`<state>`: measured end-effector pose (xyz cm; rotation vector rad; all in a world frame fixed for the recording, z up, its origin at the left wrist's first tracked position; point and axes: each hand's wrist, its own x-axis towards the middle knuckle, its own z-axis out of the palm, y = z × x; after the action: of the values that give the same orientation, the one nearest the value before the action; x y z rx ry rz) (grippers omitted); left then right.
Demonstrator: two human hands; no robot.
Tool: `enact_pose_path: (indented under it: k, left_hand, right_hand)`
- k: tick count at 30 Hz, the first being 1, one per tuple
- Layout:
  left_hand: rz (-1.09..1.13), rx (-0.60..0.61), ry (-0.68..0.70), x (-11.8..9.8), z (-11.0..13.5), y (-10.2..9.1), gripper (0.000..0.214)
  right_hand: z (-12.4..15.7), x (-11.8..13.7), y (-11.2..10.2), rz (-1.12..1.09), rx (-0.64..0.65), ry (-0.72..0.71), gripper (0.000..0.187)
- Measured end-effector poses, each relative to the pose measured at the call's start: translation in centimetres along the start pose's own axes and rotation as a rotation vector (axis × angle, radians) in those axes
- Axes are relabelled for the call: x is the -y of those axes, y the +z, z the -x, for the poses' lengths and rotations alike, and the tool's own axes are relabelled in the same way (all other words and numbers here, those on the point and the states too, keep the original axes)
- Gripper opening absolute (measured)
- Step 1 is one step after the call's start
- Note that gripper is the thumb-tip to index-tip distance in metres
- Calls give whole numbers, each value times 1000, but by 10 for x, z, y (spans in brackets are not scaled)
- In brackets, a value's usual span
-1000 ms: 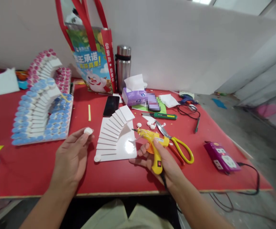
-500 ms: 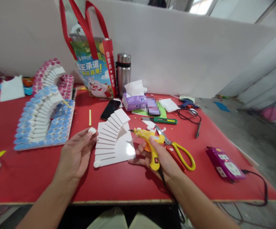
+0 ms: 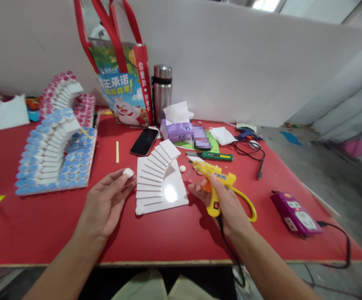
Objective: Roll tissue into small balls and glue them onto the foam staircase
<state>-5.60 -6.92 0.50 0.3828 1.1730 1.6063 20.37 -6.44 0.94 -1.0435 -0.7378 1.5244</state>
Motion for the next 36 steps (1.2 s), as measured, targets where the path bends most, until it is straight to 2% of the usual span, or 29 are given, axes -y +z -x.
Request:
enact_pose_path:
  k: [4,9,15,20,24,27,29,32,36]
  left_hand:
    - [-8,32,-36,3,7,5,34]
    - [-12,105,-40,10,7,19,29]
    - [-9,185,38,15,-22,43,31]
    - [-26,215,59,16,-40,49,29]
    - [-79,191,89,11,-41,45,26]
    - [-251,180,169,-1,-36,34,27]
    - [-429,262,198,-9,-31,23,30]
    - [-617,355,241,-14,-23,8,29]
    - [-814,406,470,-6,-19,0,20]
  right_hand:
    - [9,1,3,13,12,19,33]
    - [19,3,-2,-6,-46,-27,31]
    - [-11,3,1,-56,-55,-98,31]
    - [-28,0,7,-55,-63,-116,35]
    - [-26,4,4,9,-31,-105,34]
    - [-24,16,3,69,-47,-153,30]
    - [-24,27,4,83,-34,-154,27]
    - [-28,35,6,125,56,-127,27]
    - [-33,22,4,164,146,-119,31]
